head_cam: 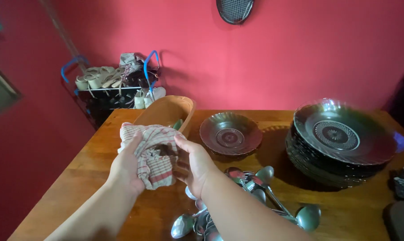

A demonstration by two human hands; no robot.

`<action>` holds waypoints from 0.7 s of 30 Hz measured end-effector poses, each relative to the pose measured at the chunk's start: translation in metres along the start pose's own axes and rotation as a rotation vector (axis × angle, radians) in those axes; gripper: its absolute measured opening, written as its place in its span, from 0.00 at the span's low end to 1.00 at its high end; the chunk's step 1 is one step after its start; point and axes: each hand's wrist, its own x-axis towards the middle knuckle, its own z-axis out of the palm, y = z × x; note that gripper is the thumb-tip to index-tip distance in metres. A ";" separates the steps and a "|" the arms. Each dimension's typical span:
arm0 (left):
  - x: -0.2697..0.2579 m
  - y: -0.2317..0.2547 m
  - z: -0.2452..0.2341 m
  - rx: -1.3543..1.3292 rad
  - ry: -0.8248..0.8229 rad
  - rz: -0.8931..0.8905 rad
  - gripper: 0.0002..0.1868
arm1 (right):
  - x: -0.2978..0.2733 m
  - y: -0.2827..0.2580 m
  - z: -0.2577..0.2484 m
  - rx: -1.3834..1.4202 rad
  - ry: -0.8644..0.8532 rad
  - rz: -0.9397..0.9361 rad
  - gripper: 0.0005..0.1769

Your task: Wiping clean glass plates and metal spoons with a cloth at a table.

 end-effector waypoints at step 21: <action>-0.119 -0.069 0.054 0.586 -0.405 0.005 0.23 | -0.064 0.018 -0.061 0.282 0.089 -0.254 0.20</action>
